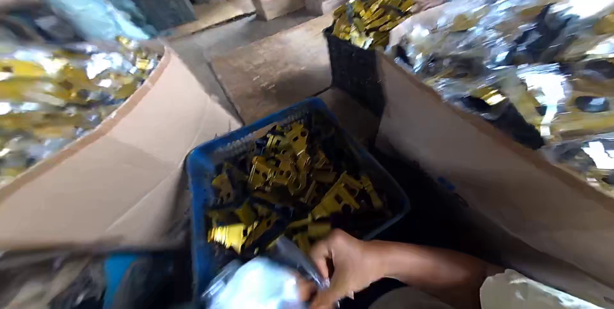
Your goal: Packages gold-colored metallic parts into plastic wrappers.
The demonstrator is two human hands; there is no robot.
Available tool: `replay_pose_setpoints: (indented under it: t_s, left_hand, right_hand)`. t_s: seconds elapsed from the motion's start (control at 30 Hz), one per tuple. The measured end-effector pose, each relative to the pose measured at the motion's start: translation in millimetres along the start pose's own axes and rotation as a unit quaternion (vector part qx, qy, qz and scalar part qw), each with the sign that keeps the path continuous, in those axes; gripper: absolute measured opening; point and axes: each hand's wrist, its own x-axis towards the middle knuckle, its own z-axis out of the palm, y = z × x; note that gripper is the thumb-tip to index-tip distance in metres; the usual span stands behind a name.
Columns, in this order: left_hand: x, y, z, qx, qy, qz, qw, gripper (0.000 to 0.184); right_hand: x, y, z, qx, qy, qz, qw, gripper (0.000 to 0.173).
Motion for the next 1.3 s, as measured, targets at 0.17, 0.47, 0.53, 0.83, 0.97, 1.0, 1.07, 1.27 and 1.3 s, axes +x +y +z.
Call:
replay_pose_setpoints:
  t_s: [0.17, 0.47, 0.53, 0.83, 0.97, 1.0, 1.07, 1.27, 1.3]
  left_hand:
    - [-25.8, -9.6, 11.3, 0.053, 0.014, 0.000, 0.998, 0.026]
    - [-16.1, -23.7, -17.1, 0.219, 0.250, 0.138, 0.933, 0.031]
    - [-5.6, -20.8, -0.8, 0.166, 0.286, 0.131, 0.935, 0.042]
    - [28.9, -29.4, 14.1, 0.133, 0.276, 0.164, 0.938, 0.039]
    - [40.1, -27.5, 37.8, 0.049, 0.280, 0.138, 0.949, 0.049]
    - [40.3, -24.7, 41.7, 0.015, 0.279, 0.116, 0.953, 0.050]
    - [39.7, -17.4, 42.1, -0.060, 0.279, 0.066, 0.956, 0.039]
    - [40.4, 8.7, 17.1, -0.189, 0.310, 0.033, 0.931, 0.019]
    - [42.5, 8.0, 13.5, -0.144, 0.325, 0.042, 0.934, 0.023]
  right_hand:
    - [7.3, 3.7, -2.8, -0.091, -0.146, -0.081, 0.982, 0.037]
    - [89.8, 41.1, -93.2, -0.435, -0.127, 0.263, 0.852, 0.049]
    - [102.9, 49.2, -92.2, -0.505, -0.200, 0.286, 0.789, 0.053]
    - [44.5, -8.9, -111.5, -0.263, 0.177, -0.047, 0.947, 0.035]
    - [9.7, -14.6, -58.3, 0.260, 0.153, -0.094, 0.949, 0.035]
    - [8.4, -9.7, -43.4, 0.287, 0.136, -0.093, 0.944, 0.033]
    - [15.6, 0.2, -21.8, 0.259, 0.164, -0.128, 0.943, 0.024]
    - [16.2, 9.2, -27.4, 0.032, 0.188, -0.285, 0.939, 0.036]
    - [13.9, 6.1, -29.8, 0.064, 0.225, -0.264, 0.936, 0.031]
